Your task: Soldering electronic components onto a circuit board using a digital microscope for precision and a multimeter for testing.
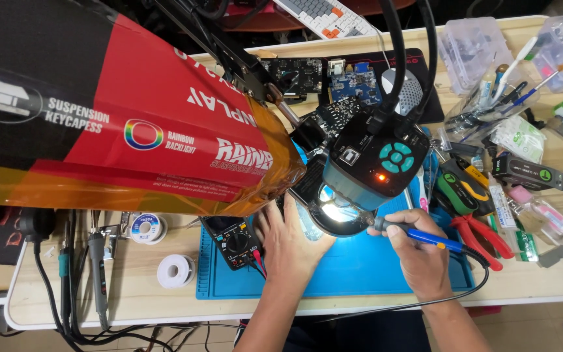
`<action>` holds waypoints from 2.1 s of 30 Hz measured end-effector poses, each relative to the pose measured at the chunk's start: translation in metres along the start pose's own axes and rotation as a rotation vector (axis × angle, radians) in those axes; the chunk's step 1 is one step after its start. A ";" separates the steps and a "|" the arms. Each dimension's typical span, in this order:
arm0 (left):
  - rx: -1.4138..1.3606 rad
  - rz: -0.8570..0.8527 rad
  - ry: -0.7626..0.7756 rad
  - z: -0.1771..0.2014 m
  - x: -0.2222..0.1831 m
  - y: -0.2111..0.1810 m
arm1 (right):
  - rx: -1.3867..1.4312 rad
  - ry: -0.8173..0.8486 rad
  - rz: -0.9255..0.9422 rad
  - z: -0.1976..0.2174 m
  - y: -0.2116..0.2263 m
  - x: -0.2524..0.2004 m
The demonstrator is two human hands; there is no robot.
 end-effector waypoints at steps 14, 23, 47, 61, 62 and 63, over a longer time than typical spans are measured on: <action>0.007 -0.184 -0.135 -0.008 -0.007 0.000 | 0.006 -0.174 0.137 0.002 0.009 -0.010; -0.128 -0.315 -0.158 0.014 -0.026 -0.015 | 0.088 -0.363 0.151 0.003 0.025 -0.023; -0.863 0.288 0.190 0.123 -0.252 -0.011 | -0.428 0.073 0.804 -0.093 0.055 -0.224; -0.514 0.079 -0.353 0.201 -0.259 0.090 | -0.471 0.333 0.895 -0.101 0.032 -0.228; -0.279 0.060 -0.411 0.213 -0.252 0.104 | -0.518 0.395 0.863 -0.095 0.011 -0.224; -0.043 0.041 -0.463 0.224 -0.245 0.118 | -0.566 0.456 0.830 -0.088 -0.009 -0.219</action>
Point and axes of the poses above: each hand's wrist, its own x-axis towards the middle knuckle, its own z-axis out of the back of the hand, y = z × x, the point moved 2 cm from there along x, towards the middle knuckle, and after that the axes turned 12 degrees about -z, right-handed, at the moved point
